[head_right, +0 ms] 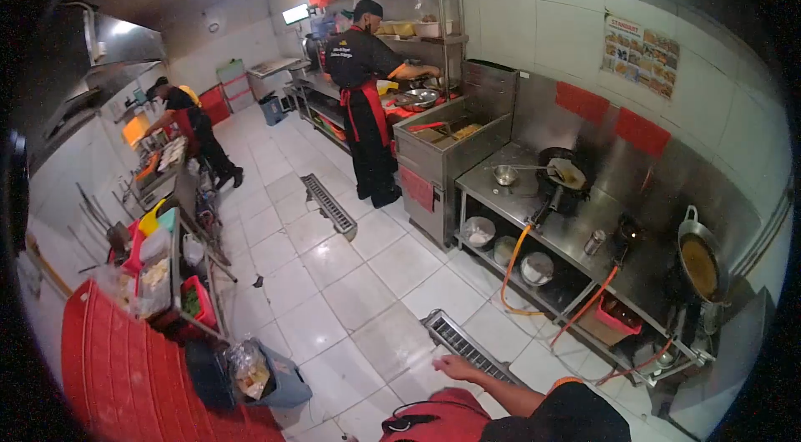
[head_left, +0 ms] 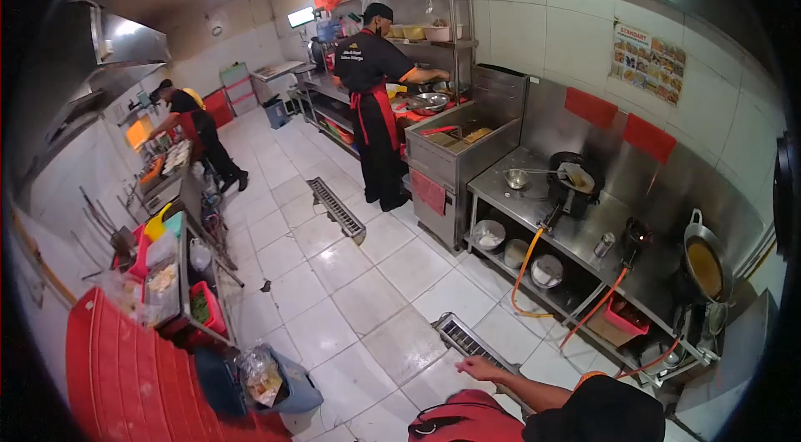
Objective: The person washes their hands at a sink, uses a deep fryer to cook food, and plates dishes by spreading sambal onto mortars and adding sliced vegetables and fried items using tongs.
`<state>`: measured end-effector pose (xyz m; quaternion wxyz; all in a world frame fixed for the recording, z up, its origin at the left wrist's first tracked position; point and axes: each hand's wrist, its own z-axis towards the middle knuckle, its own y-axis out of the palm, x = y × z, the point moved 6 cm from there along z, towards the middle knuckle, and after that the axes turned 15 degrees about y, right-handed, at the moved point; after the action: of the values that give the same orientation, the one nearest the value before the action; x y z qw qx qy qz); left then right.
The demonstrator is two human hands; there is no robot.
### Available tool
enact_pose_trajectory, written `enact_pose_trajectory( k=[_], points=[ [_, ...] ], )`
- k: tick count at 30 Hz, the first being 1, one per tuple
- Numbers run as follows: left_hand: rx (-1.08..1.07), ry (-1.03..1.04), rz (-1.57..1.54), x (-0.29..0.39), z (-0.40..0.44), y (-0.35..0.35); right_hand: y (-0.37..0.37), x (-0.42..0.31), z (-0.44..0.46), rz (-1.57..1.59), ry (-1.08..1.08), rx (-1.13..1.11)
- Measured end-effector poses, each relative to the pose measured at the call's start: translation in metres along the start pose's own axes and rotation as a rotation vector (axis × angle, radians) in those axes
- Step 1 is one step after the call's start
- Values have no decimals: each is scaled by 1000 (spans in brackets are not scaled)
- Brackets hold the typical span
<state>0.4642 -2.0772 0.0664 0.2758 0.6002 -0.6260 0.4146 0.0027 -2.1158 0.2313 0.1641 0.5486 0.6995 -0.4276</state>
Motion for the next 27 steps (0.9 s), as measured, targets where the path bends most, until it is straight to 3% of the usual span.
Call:
enact_pose_trajectory(
  k=[2, 4, 7, 9, 10, 12, 15, 17, 20, 22, 24, 26, 27],
  points=[
    [-55, 64, 87, 65, 98, 19, -19, 24, 45, 217, 270, -29],
    [-101, 177, 80, 131, 180, 47, -43, 27, 82, 401, 349, -56],
    [-104, 301, 32, 253, 254, 89, -89, -30, 135, 518, 401, 81],
    [-80, 267, -2, 287, 307, 110, -123, -87, 201, 546, 312, 167],
    [-80, 229, -2, 297, 325, 116, -137, -88, 265, 394, 189, 239],
    [-121, 118, -184, 256, 381, 118, -177, -156, 342, 366, 92, 324],
    [-135, -97, 15, 254, 405, 130, -246, -315, 402, 730, -110, 284],
    [-143, -168, 29, 267, 419, 150, -286, -379, 455, 954, -224, 201],
    [-155, -216, 21, 295, 460, 180, -353, -442, 522, 944, -459, 389],
    [-166, -236, 15, 319, 498, 200, -404, -435, 599, 1052, -433, 522],
    [-188, -244, 15, 346, 545, 218, -456, -440, 619, 545, -285, 1112],
    [-225, -235, 25, 383, 601, 237, -501, -452, 622, 244, -222, 1469],
    [-243, -225, 20, 403, 632, 248, -513, -453, 628, 158, -147, 1541]
  ],
)
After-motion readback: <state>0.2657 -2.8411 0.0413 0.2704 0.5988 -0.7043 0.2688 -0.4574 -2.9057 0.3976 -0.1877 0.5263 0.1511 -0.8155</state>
